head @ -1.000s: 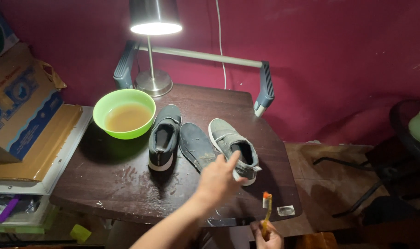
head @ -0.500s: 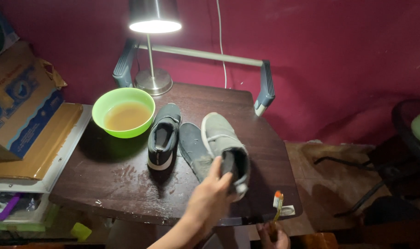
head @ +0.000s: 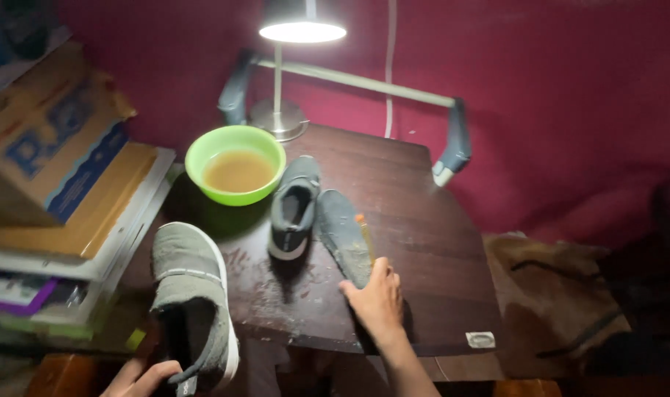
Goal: The person scrubs a gray sneaker with a toothbrush, repeatedly dipping the brush into a green bowl of liquid. The person rotates the shoe to clean the upper, sole, and interior, then places it on the table.
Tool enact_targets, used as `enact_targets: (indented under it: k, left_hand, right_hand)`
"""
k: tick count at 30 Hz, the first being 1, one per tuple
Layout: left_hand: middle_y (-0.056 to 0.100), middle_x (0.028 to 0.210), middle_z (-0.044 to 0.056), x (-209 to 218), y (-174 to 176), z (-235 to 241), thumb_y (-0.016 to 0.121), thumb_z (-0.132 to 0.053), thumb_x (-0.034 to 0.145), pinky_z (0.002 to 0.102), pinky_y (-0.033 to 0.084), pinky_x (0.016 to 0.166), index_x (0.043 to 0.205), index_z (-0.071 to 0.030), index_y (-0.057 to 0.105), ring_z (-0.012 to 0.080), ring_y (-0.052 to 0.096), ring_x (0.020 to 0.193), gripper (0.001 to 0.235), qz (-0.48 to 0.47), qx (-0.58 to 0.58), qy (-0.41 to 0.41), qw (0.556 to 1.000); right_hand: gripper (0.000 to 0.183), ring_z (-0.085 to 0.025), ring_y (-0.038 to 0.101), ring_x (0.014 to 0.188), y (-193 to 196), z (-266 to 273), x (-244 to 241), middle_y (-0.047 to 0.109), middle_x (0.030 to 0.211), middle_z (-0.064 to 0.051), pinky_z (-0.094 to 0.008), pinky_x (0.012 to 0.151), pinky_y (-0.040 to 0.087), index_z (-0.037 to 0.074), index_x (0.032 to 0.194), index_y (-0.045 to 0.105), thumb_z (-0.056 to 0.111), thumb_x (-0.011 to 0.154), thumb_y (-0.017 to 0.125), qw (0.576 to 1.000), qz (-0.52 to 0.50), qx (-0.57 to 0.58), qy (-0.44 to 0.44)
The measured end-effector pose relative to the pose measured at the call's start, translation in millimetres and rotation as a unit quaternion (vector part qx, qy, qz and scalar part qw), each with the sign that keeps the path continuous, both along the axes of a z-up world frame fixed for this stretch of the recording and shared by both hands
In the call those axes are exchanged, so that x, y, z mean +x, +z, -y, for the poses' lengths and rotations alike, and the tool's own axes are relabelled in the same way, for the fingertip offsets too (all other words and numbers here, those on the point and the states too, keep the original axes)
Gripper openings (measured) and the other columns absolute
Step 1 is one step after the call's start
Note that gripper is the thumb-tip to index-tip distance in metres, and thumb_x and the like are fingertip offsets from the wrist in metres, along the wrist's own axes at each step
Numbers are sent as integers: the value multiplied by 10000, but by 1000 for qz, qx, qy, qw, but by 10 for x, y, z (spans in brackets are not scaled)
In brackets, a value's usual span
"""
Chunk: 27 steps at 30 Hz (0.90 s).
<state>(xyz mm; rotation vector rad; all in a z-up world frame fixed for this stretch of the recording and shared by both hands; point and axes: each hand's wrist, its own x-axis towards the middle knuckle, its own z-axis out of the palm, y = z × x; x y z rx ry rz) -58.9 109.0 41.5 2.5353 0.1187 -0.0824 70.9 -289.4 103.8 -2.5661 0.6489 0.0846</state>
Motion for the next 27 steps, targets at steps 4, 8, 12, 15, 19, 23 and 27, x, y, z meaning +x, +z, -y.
enact_targets:
  k: [4,8,12,15,19,23,27]
  left_hand:
    - [375,1664,-398,-162,93,-134,760,-239,645,210,544,933,899,-551,780,-33,717,1190,404,-46,11,34,998]
    - [352,1662,-281,-239,-696,-356,791,-204,694,220,348,1146,1034,-556,863,17,429,1467,494,33,-37,-33,998]
    - [602,1526,-216,134,229,185,840,-92,778,212,347,1213,1506,-455,544,-33,526,1389,865,-223,-322,202,898]
    - [644,1494,-212,187,-136,133,896,-141,760,219,430,1164,1496,-544,513,-1,592,1356,922,-246,-284,187,908]
    - [524,1581,-238,305,-132,156,842,-118,813,172,274,1250,1517,-530,478,-55,458,1444,893,-271,-317,172,893]
    - [266,1681,-247,384,-304,-2,775,-175,883,202,106,1313,1360,-374,685,-57,225,1554,525,-288,-274,64,915]
    - [561,1587,25,504,-1184,-3,808,81,728,251,301,1202,1599,-178,407,99,483,1434,993,-171,-490,77,851]
  right_hand:
    - [562,-492,635,1019,-19,88,136,580,1110,-235,-566,875,520,137,1132,433,451,770,727,998,9,37,-44]
    - [508,-500,610,1035,91,240,520,637,1091,-242,-585,848,485,122,1098,450,386,773,738,992,97,31,-78]
    - [571,-491,611,1112,44,296,1117,630,1213,-247,-616,862,505,127,1154,410,385,825,798,991,116,15,-65]
    - [722,-507,521,1170,-321,353,1364,587,1240,-296,-548,985,436,15,1133,461,409,722,905,970,231,-79,18]
    - [434,-310,512,765,-72,-271,871,543,864,-88,-468,624,409,111,812,500,337,624,820,899,416,-49,126]
    - [788,-328,620,1043,-99,-800,635,627,1190,-130,-432,920,492,47,1304,525,329,690,930,908,287,69,298]
    - [384,-406,634,796,-335,-794,896,617,923,-144,-550,677,498,109,1036,484,129,827,805,929,264,99,238]
